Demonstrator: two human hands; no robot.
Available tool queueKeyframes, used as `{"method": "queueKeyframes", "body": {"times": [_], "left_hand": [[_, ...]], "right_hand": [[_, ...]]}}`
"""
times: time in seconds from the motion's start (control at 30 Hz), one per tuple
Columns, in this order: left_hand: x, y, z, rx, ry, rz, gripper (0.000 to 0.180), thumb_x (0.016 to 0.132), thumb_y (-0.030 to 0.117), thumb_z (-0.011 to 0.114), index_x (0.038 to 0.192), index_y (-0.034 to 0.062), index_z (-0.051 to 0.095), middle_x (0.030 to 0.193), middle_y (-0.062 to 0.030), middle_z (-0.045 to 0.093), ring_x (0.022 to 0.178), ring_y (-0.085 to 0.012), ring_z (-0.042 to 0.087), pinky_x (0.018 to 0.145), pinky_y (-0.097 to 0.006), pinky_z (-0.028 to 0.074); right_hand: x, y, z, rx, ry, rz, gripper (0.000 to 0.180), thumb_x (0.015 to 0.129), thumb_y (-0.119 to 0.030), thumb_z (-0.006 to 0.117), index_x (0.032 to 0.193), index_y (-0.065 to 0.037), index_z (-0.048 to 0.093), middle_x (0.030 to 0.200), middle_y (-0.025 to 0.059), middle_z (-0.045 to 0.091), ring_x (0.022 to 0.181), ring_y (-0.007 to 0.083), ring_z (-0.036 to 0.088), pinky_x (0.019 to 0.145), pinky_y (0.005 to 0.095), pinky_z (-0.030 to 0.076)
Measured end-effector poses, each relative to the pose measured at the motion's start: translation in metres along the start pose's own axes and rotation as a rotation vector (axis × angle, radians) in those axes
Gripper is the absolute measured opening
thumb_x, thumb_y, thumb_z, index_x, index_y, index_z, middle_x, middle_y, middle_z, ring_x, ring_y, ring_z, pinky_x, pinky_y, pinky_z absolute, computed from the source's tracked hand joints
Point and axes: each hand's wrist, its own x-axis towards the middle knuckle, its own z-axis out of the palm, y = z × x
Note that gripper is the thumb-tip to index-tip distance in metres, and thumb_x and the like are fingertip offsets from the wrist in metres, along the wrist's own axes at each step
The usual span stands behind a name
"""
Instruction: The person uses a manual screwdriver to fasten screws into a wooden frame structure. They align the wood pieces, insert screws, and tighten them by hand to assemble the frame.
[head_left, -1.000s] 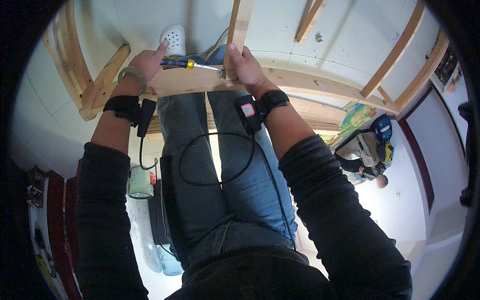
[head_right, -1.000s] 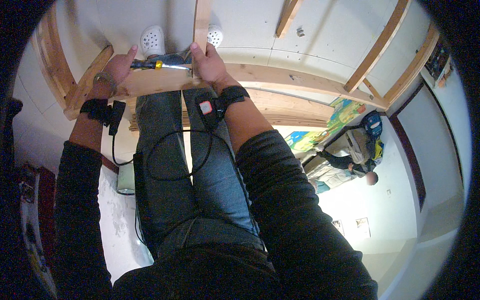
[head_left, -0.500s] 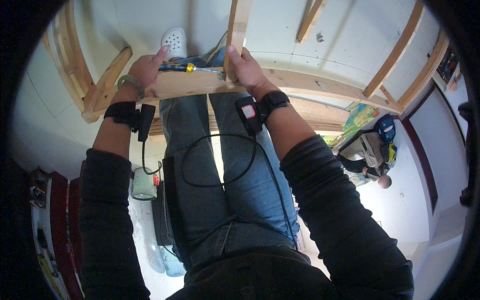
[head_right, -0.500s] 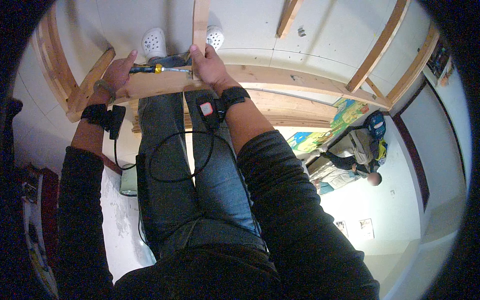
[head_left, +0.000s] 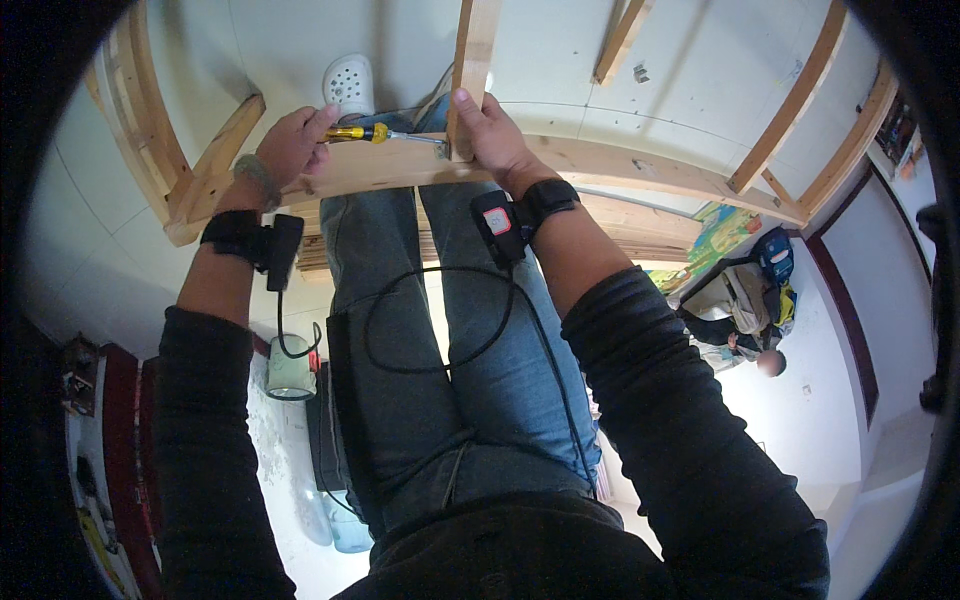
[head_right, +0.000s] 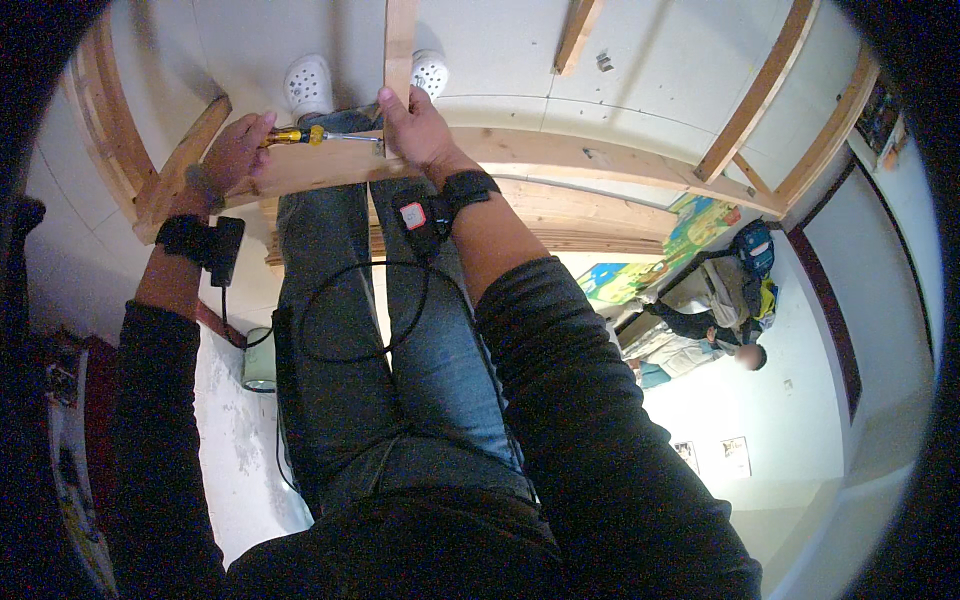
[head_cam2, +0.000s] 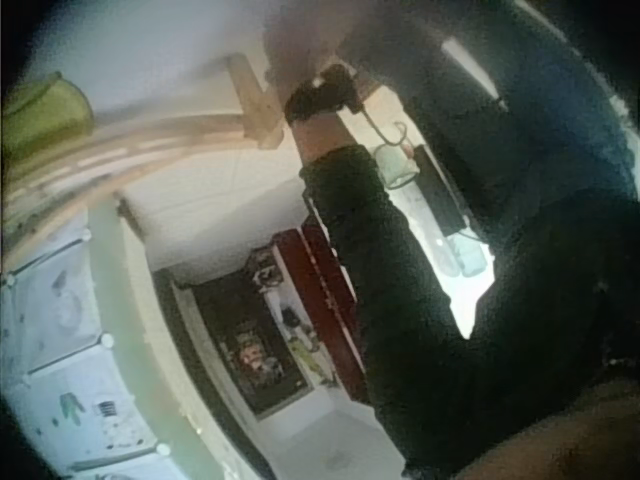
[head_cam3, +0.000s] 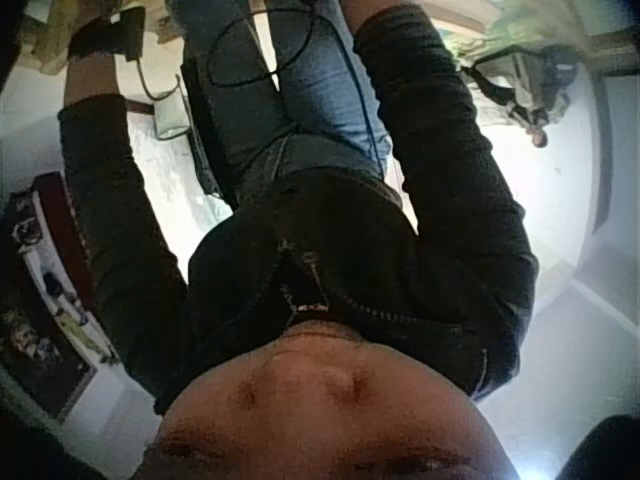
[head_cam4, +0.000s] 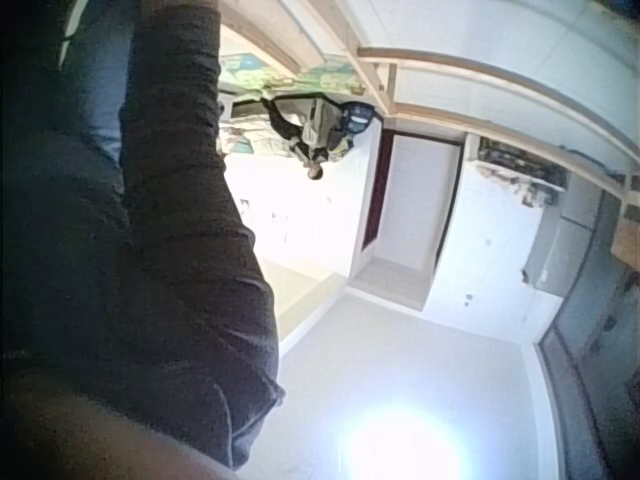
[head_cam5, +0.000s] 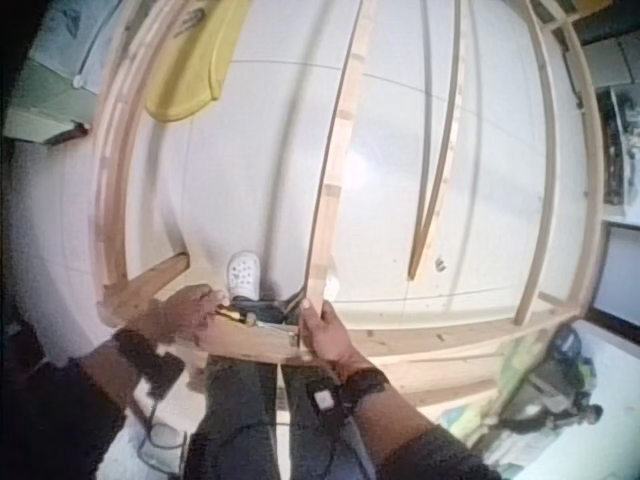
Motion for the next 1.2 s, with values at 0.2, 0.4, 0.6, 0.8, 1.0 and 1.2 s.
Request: {"method": "queueKeyframes", "body": {"times": [0.2,0.4,0.6,0.8,1.0,1.2], "left_hand": [[0.019,0.011,0.009,0.238,0.157,0.032,0.037,0.09,0.039,0.058,0.101,0.0036,0.057,0.083,-0.0115,0.058,0.065,-0.0228,0.058,0.067,-0.031,0.049],[0.009,-0.003,0.015,0.272,0.256,0.64,0.032,0.089,0.037,0.058,0.1,0.0062,0.058,0.084,-0.014,0.06,0.065,-0.0226,0.059,0.069,-0.033,0.051],[0.007,0.02,-0.001,0.523,-0.144,-0.08,0.045,0.091,0.049,0.048,0.102,0.007,0.059,0.083,-0.0155,0.062,0.072,-0.0216,0.063,0.069,-0.034,0.051],[-0.012,0.038,0.048,0.8,-0.044,0.295,0.043,0.089,0.045,0.053,0.115,0.0104,0.054,0.107,-0.0143,0.062,0.099,-0.0314,0.06,0.087,-0.043,0.047],[0.005,0.06,0.087,0.772,-0.044,0.427,0.033,0.089,0.033,0.055,0.114,0.0118,0.053,0.107,-0.0121,0.059,0.102,-0.0328,0.058,0.087,-0.042,0.046],[0.021,0.053,0.099,0.681,-0.108,0.488,0.022,0.087,0.022,0.056,0.101,0.0066,0.051,0.097,-0.0142,0.058,0.093,-0.0345,0.058,0.08,-0.044,0.047]], "right_hand": [[-0.001,0.001,-0.001,0.046,0.008,0.012,0.062,0.091,-0.049,0.052,0.119,0.005,0.047,0.102,0.0138,0.061,0.092,0.0196,0.055,0.085,0.0319,0.044],[0.0,0.0,0.0,-0.003,0.017,0.01,0.061,0.091,-0.05,0.052,0.117,0.005,0.048,0.098,0.0132,0.061,0.09,0.0188,0.055,0.082,0.0311,0.044],[-0.001,0.001,0.001,0.006,0.023,0.014,0.062,0.091,-0.05,0.052,0.118,0.006,0.048,0.099,0.0143,0.061,0.09,0.0195,0.056,0.082,0.0318,0.045],[0.004,0.006,0.001,0.02,-0.02,0.003,0.063,0.09,-0.057,0.05,0.119,-0.002,0.049,0.106,0.0089,0.057,0.098,0.0182,0.054,0.087,0.0328,0.044],[0.008,0.012,0.001,0.025,0.022,-0.034,0.067,0.09,-0.052,0.052,0.12,0.008,0.047,0.106,0.0192,0.062,0.097,0.024,0.058,0.088,0.0329,0.044],[0.01,0.017,-0.001,0.044,0.004,-0.064,0.067,0.09,-0.052,0.052,0.119,0.009,0.048,0.105,0.0194,0.062,0.096,0.0243,0.058,0.086,0.0327,0.045]]}}
